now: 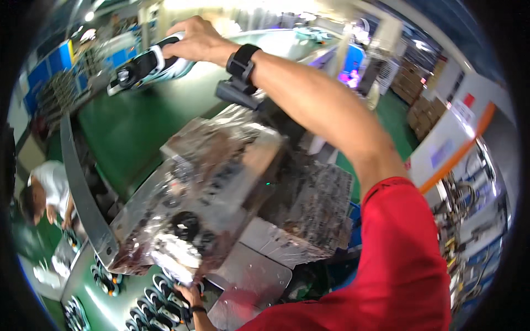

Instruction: Placing shoes into a machine for lasting or sole attachment and sorting shoes on a conveyor.

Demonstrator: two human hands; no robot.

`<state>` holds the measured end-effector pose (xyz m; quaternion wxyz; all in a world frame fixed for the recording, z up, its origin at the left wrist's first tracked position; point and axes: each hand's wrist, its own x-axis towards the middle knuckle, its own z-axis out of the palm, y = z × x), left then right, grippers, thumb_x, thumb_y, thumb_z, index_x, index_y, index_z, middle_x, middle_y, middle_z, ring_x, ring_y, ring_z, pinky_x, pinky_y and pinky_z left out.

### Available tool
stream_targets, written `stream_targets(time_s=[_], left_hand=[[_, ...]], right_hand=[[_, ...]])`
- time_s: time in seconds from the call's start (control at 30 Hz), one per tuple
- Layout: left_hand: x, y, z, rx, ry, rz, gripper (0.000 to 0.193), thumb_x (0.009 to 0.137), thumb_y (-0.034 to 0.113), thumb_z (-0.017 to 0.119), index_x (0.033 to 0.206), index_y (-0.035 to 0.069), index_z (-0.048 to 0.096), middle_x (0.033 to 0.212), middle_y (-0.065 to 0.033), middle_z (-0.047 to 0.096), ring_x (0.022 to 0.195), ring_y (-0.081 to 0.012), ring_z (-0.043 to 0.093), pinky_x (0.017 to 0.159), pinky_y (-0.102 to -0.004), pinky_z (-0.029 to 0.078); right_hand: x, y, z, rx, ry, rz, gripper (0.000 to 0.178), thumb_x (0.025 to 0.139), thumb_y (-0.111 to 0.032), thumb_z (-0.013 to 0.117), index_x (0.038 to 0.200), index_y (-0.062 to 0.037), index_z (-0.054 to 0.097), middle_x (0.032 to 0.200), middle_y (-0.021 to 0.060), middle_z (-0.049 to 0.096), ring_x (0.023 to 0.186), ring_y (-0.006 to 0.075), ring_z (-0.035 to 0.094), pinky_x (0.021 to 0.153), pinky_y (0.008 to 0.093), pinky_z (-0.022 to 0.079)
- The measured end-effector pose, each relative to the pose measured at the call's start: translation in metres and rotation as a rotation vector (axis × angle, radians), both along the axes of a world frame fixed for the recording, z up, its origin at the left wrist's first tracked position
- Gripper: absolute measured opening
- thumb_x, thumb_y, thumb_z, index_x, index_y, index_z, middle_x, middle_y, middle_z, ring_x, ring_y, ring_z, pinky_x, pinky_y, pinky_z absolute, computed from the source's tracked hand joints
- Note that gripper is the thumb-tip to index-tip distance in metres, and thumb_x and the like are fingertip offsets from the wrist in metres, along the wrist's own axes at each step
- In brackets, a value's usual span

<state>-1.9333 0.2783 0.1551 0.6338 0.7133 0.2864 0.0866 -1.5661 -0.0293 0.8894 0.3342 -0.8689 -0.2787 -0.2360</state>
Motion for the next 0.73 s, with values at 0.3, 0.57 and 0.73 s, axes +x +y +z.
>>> stream_targets(time_s=[0.3, 0.57, 0.73], left_hand=[[-0.019, -0.213, 0.4, -0.834, -0.157, -0.781, 0.07, 0.095, 0.038, 0.059, 0.138, -0.012, 0.036, 0.126, -0.0262, 0.056, 0.117, -0.0402, 0.056, 0.103, -0.0508, 0.043], [-0.131, -0.405, 0.545, -1.317, 0.197, -1.602, 0.094, 0.082, 0.065, 0.057, 0.146, 0.002, 0.03, 0.139, -0.0285, 0.042, 0.113, -0.0452, 0.054, 0.103, -0.0553, 0.041], [-0.285, -0.495, 0.516, -1.071, 0.161, -1.746, 0.085, 0.086, 0.069, 0.048, 0.143, 0.006, 0.037, 0.136, -0.0176, 0.047, 0.115, -0.0325, 0.052, 0.098, -0.0454, 0.043]], right_hand=[[-0.242, -0.16, 0.045, 0.623, -0.12, -0.134, 0.03, 0.081, -0.022, 0.071, 0.104, -0.0031, 0.07, 0.069, 0.0019, 0.063, 0.049, 0.0048, 0.047, 0.046, 0.0214, 0.038], [-0.523, -0.298, -0.071, 0.456, 0.004, -0.342, 0.031, 0.083, -0.02, 0.064, 0.106, 0.0006, 0.069, 0.103, 0.0088, 0.071, 0.096, 0.0131, 0.063, 0.086, 0.028, 0.048], [-0.756, -0.355, -0.14, 0.774, 0.141, -0.768, 0.045, 0.09, -0.022, 0.057, 0.13, -0.0006, 0.055, 0.108, 0.0141, 0.069, 0.103, 0.0223, 0.064, 0.092, 0.0346, 0.048]])
